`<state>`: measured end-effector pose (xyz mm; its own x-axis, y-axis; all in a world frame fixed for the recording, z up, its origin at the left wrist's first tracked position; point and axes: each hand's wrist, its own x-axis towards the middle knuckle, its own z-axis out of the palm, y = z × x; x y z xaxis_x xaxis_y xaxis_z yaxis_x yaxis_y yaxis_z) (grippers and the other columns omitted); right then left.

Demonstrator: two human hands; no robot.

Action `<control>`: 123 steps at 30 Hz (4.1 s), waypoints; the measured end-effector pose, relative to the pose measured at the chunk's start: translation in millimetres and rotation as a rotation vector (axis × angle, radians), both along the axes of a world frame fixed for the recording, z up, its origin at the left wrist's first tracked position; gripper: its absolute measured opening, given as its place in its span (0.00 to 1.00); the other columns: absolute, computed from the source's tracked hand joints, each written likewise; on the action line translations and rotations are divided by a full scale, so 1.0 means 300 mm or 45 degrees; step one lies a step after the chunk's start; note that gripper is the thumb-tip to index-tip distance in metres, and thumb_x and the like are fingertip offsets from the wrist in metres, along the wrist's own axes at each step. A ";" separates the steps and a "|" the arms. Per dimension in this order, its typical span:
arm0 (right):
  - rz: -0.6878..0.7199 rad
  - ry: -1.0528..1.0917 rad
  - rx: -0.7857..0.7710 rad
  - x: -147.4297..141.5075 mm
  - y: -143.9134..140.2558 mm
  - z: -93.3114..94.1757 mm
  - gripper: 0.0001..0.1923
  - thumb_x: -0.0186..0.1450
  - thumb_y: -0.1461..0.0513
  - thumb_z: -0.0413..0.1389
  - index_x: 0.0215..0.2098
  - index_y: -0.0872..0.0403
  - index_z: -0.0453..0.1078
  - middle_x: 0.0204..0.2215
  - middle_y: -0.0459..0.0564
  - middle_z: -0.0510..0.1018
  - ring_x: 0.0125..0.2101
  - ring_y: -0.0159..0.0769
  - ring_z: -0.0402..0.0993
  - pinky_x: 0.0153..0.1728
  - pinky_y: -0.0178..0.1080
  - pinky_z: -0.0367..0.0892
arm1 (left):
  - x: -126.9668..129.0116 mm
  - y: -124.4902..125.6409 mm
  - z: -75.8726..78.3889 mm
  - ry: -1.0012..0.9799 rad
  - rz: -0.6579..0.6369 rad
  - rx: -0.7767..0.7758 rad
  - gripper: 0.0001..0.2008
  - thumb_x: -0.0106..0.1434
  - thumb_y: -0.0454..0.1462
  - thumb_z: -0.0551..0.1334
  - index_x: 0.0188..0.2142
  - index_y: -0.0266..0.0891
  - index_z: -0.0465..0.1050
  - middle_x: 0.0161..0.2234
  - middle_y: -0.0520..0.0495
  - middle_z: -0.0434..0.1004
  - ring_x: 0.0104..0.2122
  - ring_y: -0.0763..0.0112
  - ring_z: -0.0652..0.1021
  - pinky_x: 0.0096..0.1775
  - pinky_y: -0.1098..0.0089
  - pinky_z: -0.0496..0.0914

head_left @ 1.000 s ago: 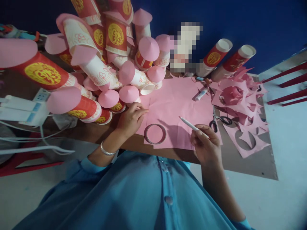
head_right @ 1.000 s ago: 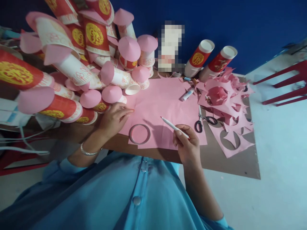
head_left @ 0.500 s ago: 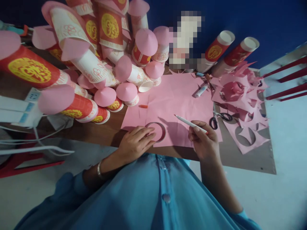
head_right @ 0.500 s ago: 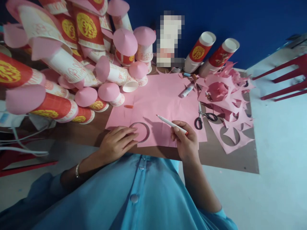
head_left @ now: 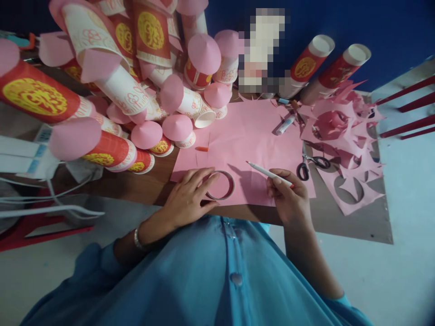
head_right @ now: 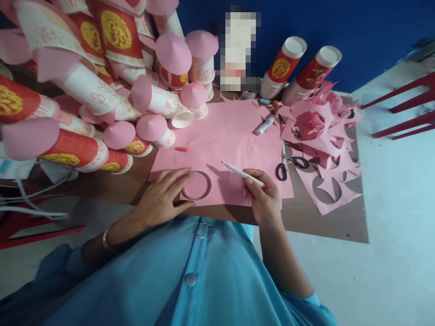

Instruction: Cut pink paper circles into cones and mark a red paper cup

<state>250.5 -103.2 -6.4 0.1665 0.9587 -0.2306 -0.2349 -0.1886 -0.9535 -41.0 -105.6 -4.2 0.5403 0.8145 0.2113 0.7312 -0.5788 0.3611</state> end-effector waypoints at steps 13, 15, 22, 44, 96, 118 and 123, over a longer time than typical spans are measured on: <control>0.030 -0.042 -0.023 0.000 -0.007 -0.007 0.13 0.63 0.54 0.69 0.41 0.50 0.78 0.25 0.43 0.74 0.23 0.29 0.67 0.24 0.34 0.63 | 0.004 0.030 -0.007 0.034 0.017 -0.323 0.41 0.67 0.44 0.70 0.73 0.40 0.56 0.66 0.36 0.72 0.66 0.48 0.70 0.65 0.47 0.70; 0.029 -0.042 -0.028 -0.001 -0.006 -0.008 0.13 0.62 0.54 0.69 0.41 0.50 0.78 0.25 0.43 0.74 0.23 0.29 0.67 0.24 0.34 0.63 | 0.004 0.031 -0.007 0.034 0.023 -0.335 0.41 0.66 0.44 0.71 0.73 0.40 0.57 0.66 0.37 0.73 0.65 0.48 0.70 0.65 0.47 0.70; 0.022 -0.069 -0.034 0.000 -0.005 -0.018 0.14 0.62 0.53 0.69 0.41 0.51 0.78 0.25 0.42 0.73 0.23 0.29 0.67 0.23 0.34 0.63 | 0.005 0.033 -0.004 0.036 0.041 -0.360 0.40 0.66 0.44 0.71 0.72 0.41 0.58 0.65 0.37 0.74 0.66 0.48 0.70 0.65 0.47 0.70; 0.005 -0.033 -0.037 -0.003 0.002 -0.002 0.14 0.59 0.54 0.72 0.38 0.51 0.77 0.23 0.42 0.75 0.22 0.29 0.68 0.23 0.33 0.62 | 0.078 -0.034 -0.032 -0.006 -0.396 0.245 0.27 0.76 0.38 0.60 0.69 0.26 0.63 0.67 0.33 0.74 0.70 0.54 0.71 0.69 0.56 0.67; 1.631 -0.720 0.318 -0.406 0.514 0.087 0.20 0.67 0.46 0.60 0.29 0.54 0.71 0.22 0.41 0.70 0.27 0.31 0.64 0.33 0.37 0.58 | 0.117 -0.044 -0.140 -0.054 -0.401 -0.088 0.38 0.77 0.55 0.54 0.73 0.28 0.59 0.70 0.32 0.70 0.72 0.56 0.67 0.71 0.58 0.60; 0.762 -0.749 0.077 -0.088 0.293 0.081 0.24 0.65 0.42 0.63 0.35 0.55 0.75 0.22 0.44 0.75 0.23 0.30 0.68 0.25 0.34 0.63 | 0.091 -0.028 -0.133 -0.087 -0.452 -0.112 0.36 0.77 0.54 0.55 0.72 0.29 0.61 0.70 0.29 0.69 0.72 0.51 0.68 0.71 0.54 0.64; 0.605 -0.730 0.054 -0.050 0.196 0.065 0.24 0.66 0.42 0.62 0.36 0.55 0.76 0.23 0.45 0.76 0.24 0.32 0.70 0.26 0.35 0.64 | 0.080 -0.021 -0.123 -0.088 -0.443 -0.157 0.34 0.77 0.53 0.55 0.72 0.33 0.60 0.69 0.30 0.71 0.71 0.50 0.70 0.69 0.51 0.68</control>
